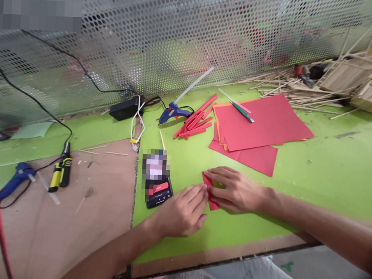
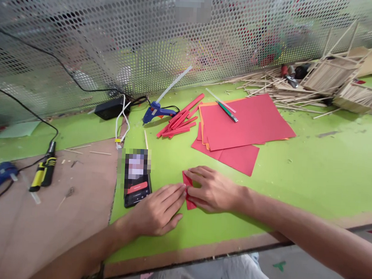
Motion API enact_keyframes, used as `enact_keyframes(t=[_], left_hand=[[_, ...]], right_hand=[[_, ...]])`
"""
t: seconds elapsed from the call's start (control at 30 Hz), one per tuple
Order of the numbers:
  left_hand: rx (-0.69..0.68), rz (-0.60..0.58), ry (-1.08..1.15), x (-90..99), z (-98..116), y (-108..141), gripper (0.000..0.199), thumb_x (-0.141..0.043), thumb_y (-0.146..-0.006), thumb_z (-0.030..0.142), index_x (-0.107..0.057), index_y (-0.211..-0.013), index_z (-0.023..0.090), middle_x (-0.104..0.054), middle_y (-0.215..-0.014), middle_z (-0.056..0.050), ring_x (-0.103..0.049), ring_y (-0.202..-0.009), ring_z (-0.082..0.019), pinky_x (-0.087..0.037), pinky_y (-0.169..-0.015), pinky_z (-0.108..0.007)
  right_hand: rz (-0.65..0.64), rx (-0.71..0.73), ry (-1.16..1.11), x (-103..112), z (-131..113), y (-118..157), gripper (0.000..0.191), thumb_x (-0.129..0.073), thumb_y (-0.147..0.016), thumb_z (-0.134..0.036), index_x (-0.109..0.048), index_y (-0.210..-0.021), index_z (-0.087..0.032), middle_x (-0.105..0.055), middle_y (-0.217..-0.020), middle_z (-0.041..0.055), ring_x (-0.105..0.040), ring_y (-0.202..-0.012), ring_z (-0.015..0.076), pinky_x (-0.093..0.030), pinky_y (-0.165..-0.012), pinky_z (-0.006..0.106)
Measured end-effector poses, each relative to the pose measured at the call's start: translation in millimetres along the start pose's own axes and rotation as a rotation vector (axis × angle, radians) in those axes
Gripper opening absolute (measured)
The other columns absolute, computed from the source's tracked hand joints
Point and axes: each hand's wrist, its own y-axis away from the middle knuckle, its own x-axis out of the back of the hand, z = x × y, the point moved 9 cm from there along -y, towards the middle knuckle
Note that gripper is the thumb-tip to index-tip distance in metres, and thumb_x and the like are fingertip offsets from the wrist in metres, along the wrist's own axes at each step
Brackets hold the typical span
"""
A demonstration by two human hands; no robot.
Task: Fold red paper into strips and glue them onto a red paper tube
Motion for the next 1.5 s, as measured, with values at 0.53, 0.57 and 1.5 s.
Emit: enact_keyframes(t=[0.53,0.57,1.5], left_hand=[[-0.167,0.183,0.322,14.2,40,4,0.019,-0.059,-0.097,0.023,-0.073,-0.096,0.011,-0.077,-0.09,-0.013,-0.076,-0.091,-0.024,-0.066,-0.084,-0.036],[-0.153,0.179,0.346,14.6,36,3,0.017,-0.059,-0.098,0.024,-0.072,-0.095,0.013,-0.077,-0.088,-0.012,-0.076,-0.089,-0.023,-0.066,-0.081,-0.034],[0.547,-0.07,0.456,-15.3,-61,-5,0.017,-0.067,-0.103,0.02,-0.066,-0.12,0.021,-0.072,-0.113,-0.006,-0.067,-0.105,-0.024,-0.056,-0.094,-0.041]], right_hand=[[-0.03,-0.006,0.003,-2,0,1,0.015,-0.065,-0.1,-0.029,-0.073,-0.104,-0.017,-0.067,-0.14,0.0216,-0.063,-0.13,0.035,-0.057,-0.106,0.052],[-0.028,-0.006,0.004,-1,1,1,0.015,-0.064,-0.1,-0.029,-0.072,-0.104,-0.017,-0.067,-0.14,0.0219,-0.064,-0.13,0.035,-0.057,-0.106,0.052],[0.058,-0.151,-0.1,4,14,-7,0.018,-0.054,-0.108,-0.023,-0.07,-0.11,-0.015,-0.065,-0.09,0.0076,-0.055,-0.079,0.0197,-0.043,-0.076,0.035]])
